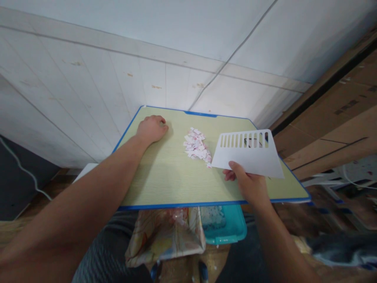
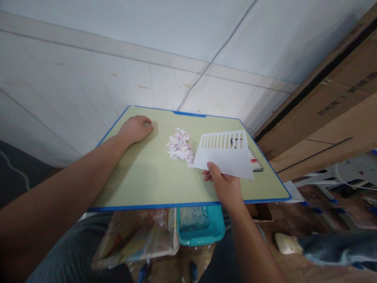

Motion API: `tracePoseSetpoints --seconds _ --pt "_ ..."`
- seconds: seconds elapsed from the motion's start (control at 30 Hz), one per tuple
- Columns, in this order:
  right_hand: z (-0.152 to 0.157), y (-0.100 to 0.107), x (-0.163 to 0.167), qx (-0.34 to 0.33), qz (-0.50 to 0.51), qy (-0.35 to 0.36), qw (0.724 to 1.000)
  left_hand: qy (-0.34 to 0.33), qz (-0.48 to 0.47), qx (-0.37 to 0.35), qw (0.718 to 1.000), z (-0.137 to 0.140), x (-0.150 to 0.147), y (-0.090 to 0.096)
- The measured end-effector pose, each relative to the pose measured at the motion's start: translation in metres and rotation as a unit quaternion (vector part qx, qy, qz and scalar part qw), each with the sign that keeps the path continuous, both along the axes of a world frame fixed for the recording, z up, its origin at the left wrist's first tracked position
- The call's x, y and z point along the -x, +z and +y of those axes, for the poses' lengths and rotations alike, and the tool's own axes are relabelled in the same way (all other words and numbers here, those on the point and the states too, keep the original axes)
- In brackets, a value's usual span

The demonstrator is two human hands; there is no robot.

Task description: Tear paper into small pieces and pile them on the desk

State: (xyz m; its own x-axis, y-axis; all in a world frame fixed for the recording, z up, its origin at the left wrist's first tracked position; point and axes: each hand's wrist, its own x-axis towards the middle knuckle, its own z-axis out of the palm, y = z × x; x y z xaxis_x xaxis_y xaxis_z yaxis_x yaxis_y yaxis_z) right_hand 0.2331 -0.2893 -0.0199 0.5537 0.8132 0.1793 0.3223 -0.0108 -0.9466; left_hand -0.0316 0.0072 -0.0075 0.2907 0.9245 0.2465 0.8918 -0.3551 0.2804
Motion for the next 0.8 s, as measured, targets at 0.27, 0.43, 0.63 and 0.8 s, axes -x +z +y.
tracePoseSetpoints --seconds 0.27,0.43,0.63,0.8 --pt "0.005 -0.002 -0.013 0.004 0.038 0.001 0.999 0.002 0.003 0.007 1.0 -0.001 -0.001 0.002" --pt "0.008 0.003 -0.016 0.023 0.032 0.015 0.999 0.005 0.013 0.005 1.0 -0.001 -0.001 0.002" --pt "0.008 0.006 -0.008 0.021 0.026 0.001 0.999 0.002 0.006 0.004 1.0 0.0 -0.001 0.001" --pt "0.006 0.003 -0.009 0.02 0.013 0.007 1.0 0.0 -0.001 0.007 1.0 0.001 -0.001 0.0"
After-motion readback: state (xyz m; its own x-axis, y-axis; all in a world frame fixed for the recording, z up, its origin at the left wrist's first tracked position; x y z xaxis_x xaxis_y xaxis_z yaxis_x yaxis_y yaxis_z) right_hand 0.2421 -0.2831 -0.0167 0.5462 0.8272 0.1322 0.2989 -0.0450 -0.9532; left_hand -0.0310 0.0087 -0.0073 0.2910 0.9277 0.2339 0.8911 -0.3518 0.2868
